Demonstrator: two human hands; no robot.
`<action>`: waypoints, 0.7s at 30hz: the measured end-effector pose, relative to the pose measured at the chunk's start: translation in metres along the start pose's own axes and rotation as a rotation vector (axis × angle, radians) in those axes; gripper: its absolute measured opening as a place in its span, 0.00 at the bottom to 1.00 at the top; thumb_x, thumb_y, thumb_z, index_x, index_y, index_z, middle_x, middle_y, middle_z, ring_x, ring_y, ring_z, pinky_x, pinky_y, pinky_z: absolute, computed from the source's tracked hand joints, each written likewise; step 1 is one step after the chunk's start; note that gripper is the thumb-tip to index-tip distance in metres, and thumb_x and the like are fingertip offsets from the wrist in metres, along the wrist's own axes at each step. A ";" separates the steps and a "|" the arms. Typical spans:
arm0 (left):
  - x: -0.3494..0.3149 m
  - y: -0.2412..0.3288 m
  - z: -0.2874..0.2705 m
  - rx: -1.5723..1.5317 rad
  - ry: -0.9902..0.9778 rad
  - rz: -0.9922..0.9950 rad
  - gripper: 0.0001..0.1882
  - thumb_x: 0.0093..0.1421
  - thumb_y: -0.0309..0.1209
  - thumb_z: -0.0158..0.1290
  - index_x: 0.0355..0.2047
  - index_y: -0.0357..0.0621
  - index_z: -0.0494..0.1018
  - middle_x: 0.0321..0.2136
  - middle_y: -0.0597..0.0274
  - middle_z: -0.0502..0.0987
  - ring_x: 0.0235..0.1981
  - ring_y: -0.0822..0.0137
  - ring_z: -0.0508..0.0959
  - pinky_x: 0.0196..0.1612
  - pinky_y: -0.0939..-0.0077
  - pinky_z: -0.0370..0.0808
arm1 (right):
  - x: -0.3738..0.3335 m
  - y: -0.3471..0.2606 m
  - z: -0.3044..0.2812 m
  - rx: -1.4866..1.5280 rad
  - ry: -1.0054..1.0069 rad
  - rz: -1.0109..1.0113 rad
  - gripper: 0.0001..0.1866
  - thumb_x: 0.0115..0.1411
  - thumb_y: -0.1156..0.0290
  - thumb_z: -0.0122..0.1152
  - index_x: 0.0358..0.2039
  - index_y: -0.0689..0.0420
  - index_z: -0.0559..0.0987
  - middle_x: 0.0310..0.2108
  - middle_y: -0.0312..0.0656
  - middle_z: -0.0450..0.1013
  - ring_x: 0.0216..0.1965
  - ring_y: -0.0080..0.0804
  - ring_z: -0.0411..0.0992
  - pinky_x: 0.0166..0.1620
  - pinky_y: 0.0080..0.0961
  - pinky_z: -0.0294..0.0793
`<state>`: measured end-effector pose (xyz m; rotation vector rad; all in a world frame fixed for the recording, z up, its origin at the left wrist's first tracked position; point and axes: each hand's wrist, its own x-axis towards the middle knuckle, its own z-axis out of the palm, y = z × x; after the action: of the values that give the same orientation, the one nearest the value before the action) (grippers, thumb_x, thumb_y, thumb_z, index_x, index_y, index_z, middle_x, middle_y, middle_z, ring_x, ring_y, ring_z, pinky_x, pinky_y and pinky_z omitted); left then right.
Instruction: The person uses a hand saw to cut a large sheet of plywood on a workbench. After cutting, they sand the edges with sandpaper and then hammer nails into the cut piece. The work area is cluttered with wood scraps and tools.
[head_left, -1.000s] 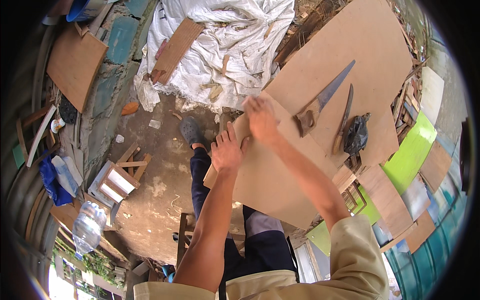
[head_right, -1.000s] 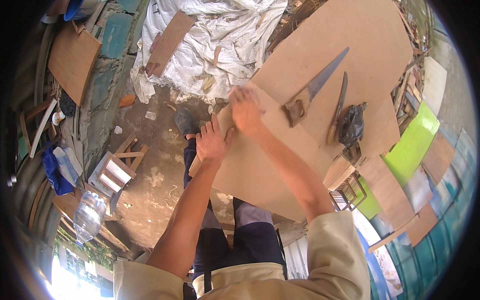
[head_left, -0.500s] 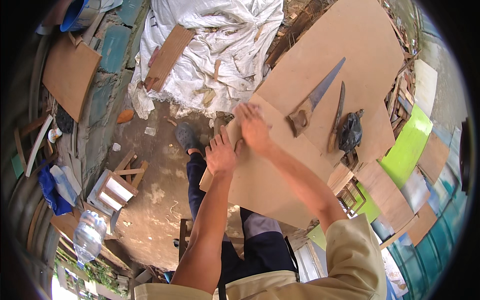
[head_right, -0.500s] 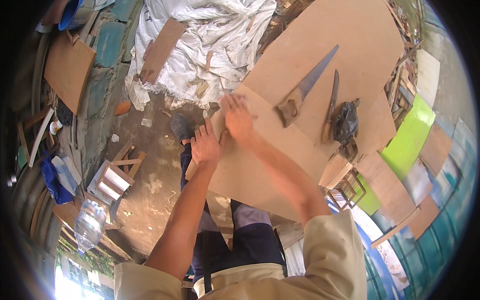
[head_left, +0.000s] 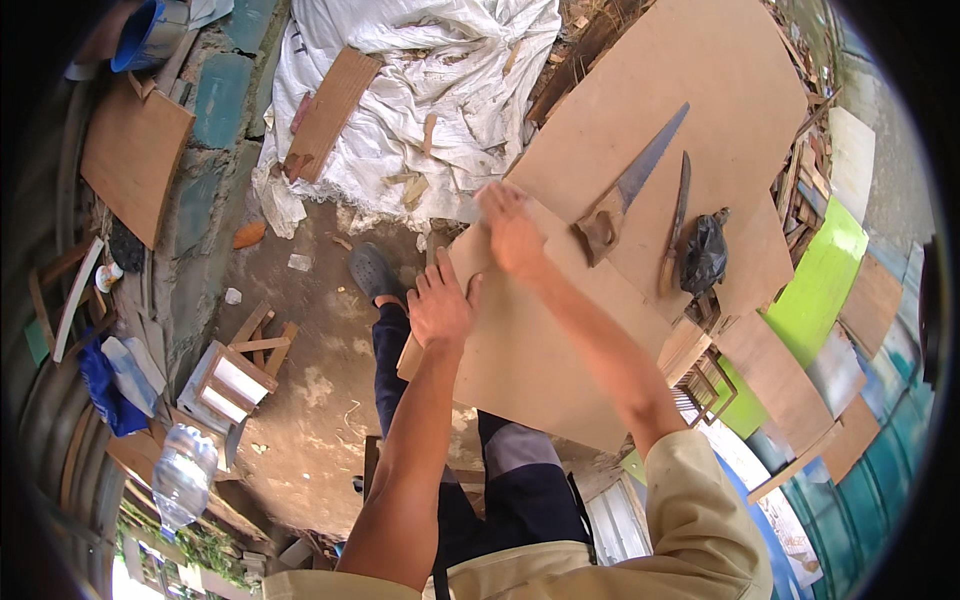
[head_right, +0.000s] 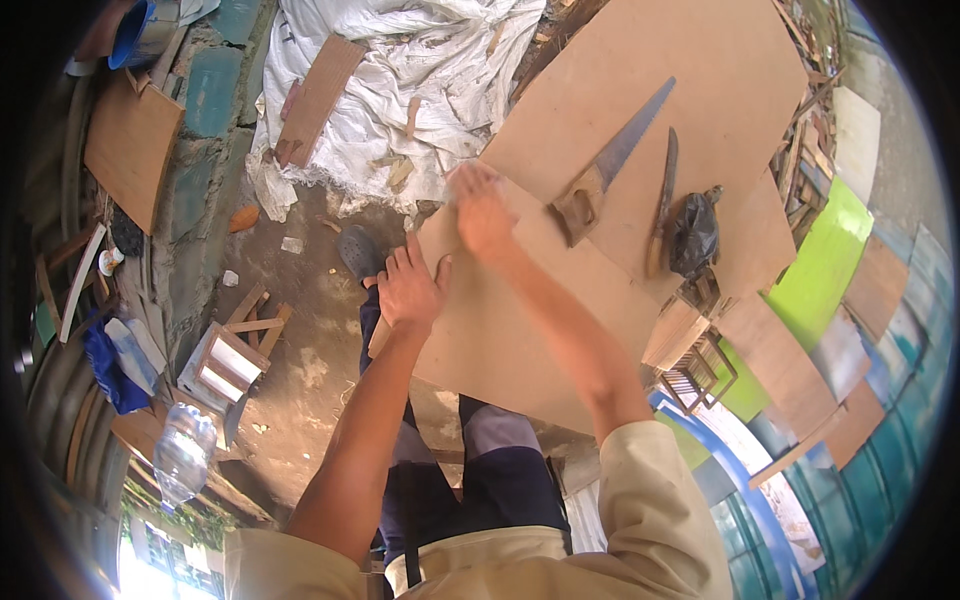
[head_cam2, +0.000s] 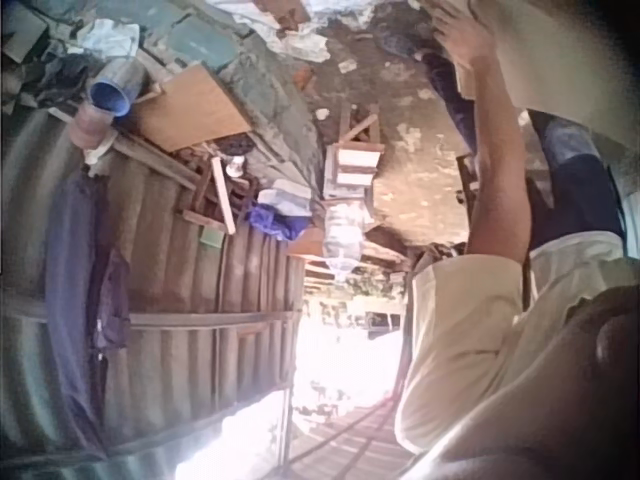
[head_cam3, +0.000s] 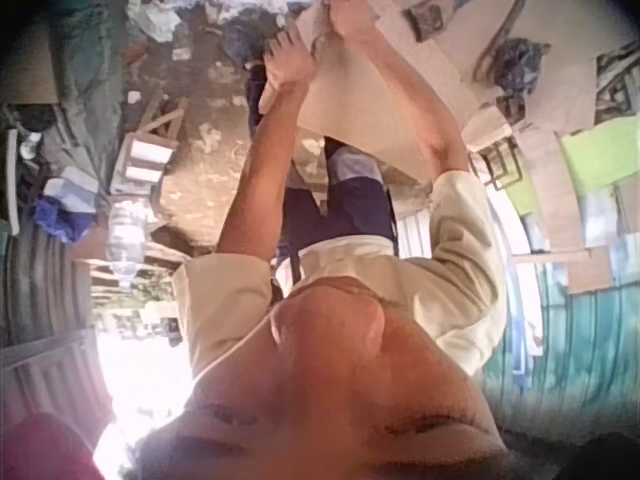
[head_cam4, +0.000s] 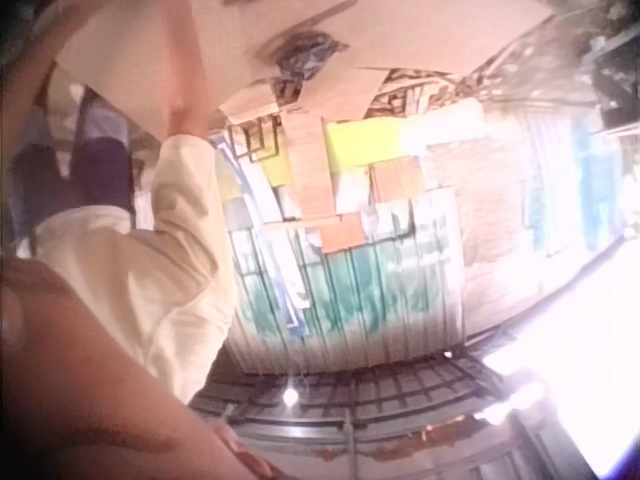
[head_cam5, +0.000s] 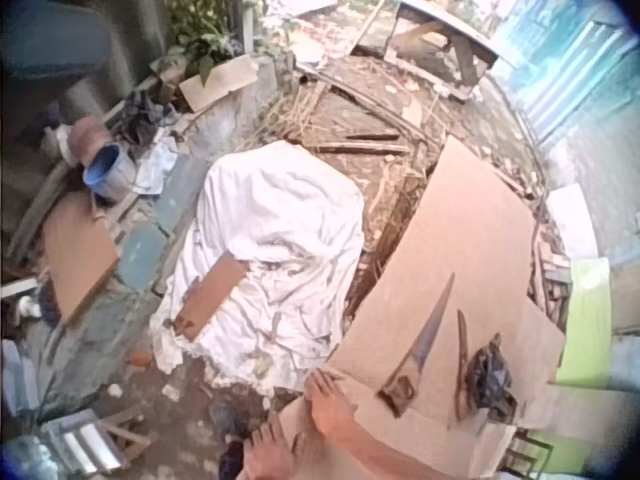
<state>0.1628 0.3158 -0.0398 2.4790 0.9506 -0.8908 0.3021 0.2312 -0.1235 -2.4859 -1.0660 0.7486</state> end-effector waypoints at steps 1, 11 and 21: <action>0.002 -0.001 -0.004 0.001 -0.011 -0.007 0.42 0.68 0.60 0.45 0.70 0.41 0.57 0.50 0.53 0.75 0.51 0.56 0.76 0.51 0.56 0.74 | -0.020 -0.011 0.009 -0.031 -0.104 -0.059 0.30 0.64 0.75 0.47 0.68 0.61 0.65 0.70 0.56 0.60 0.72 0.54 0.56 0.73 0.47 0.53; 0.002 -0.002 0.001 0.050 0.034 0.010 0.40 0.67 0.57 0.49 0.69 0.41 0.58 0.48 0.54 0.75 0.50 0.56 0.76 0.50 0.57 0.74 | -0.015 -0.015 0.002 0.073 -0.107 0.065 0.30 0.67 0.71 0.48 0.68 0.66 0.63 0.70 0.58 0.59 0.72 0.52 0.56 0.73 0.48 0.52; 0.004 0.011 0.000 -0.005 0.091 0.038 0.40 0.67 0.56 0.49 0.68 0.41 0.58 0.46 0.55 0.74 0.48 0.56 0.76 0.48 0.57 0.73 | 0.026 0.002 0.007 0.016 0.115 0.057 0.27 0.74 0.59 0.44 0.66 0.64 0.69 0.68 0.55 0.64 0.72 0.52 0.56 0.71 0.52 0.55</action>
<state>0.1723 0.3096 -0.0415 2.5430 0.9300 -0.7687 0.3146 0.2496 -0.1386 -2.5215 -0.9495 0.6194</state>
